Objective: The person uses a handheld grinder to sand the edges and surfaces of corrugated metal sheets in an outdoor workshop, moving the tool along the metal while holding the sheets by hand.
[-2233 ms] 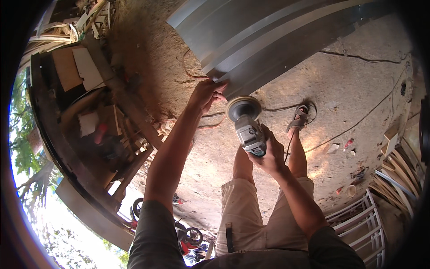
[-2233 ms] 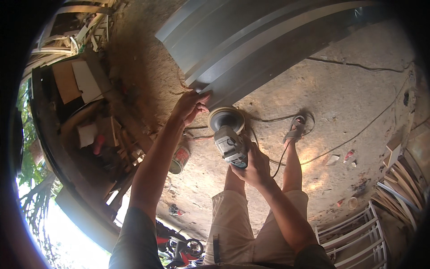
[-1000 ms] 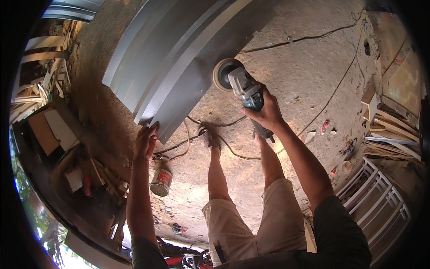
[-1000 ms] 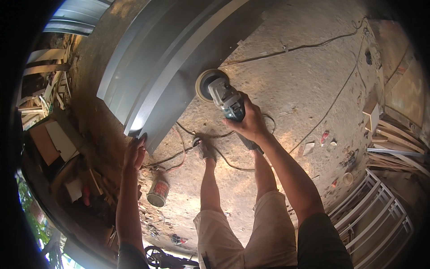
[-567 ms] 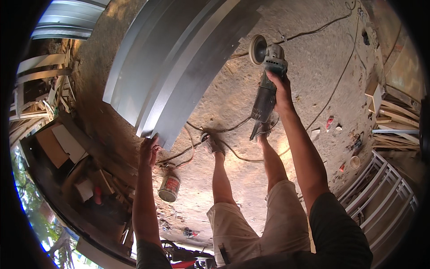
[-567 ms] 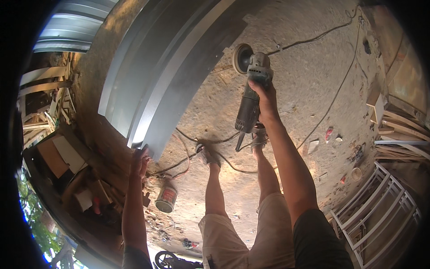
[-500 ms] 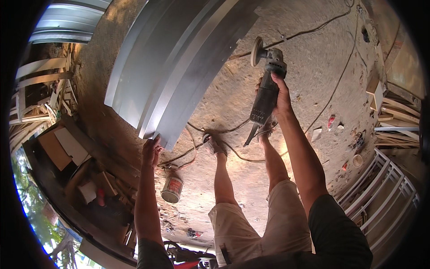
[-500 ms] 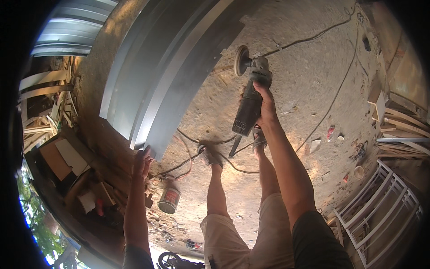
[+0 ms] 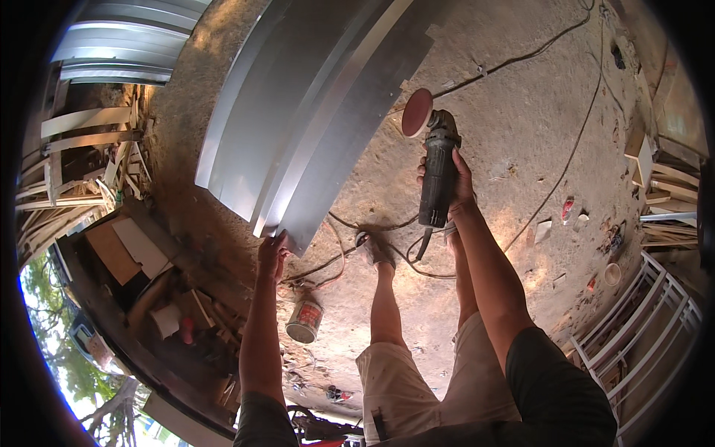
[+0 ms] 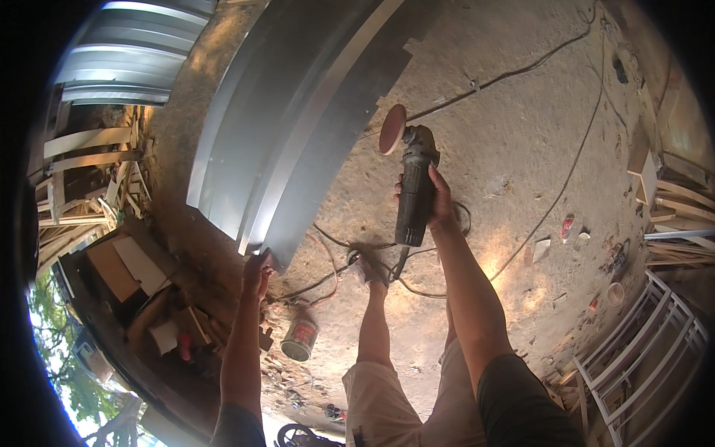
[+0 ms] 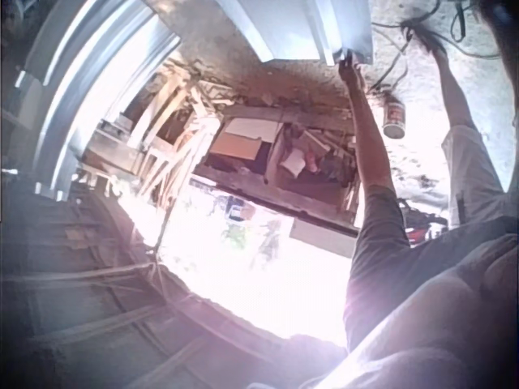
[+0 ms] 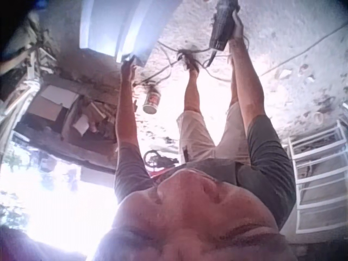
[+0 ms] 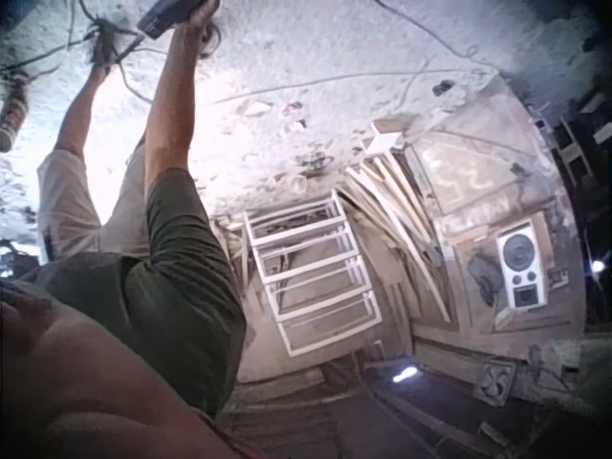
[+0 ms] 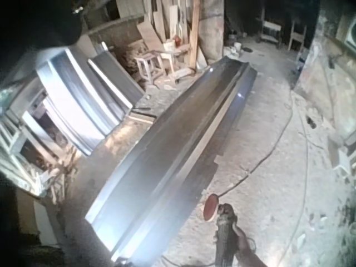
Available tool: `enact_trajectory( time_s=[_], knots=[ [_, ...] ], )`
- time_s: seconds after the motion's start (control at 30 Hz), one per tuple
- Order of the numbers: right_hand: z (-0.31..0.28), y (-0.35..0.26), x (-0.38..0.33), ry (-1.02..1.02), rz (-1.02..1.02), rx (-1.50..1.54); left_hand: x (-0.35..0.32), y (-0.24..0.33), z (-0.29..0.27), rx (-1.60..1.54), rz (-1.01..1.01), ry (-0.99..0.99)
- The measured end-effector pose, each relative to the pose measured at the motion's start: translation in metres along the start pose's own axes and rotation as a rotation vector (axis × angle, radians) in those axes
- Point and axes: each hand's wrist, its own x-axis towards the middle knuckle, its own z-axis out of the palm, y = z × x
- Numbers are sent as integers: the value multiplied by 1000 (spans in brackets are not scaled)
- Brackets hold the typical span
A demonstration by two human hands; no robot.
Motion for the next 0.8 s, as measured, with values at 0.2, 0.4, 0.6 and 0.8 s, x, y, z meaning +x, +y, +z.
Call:
enact_trajectory(
  time_s=[0.2, 0.4, 0.6, 0.8],
  knots=[
    [-17, -28, 3, 192, 38, -212, -3, 4, 9, -22, 5, -8],
    [1, -23, -7, 314, 110, -160, -13, 8, 5, -32, 24, -2],
    [-24, -22, 1, 329, 186, -250, -7, 4, 8, -2, 24, -19],
    [-2, -8, 20, 193, 196, -275, 0, -1, 1, 53, 31, -24]
  ],
)
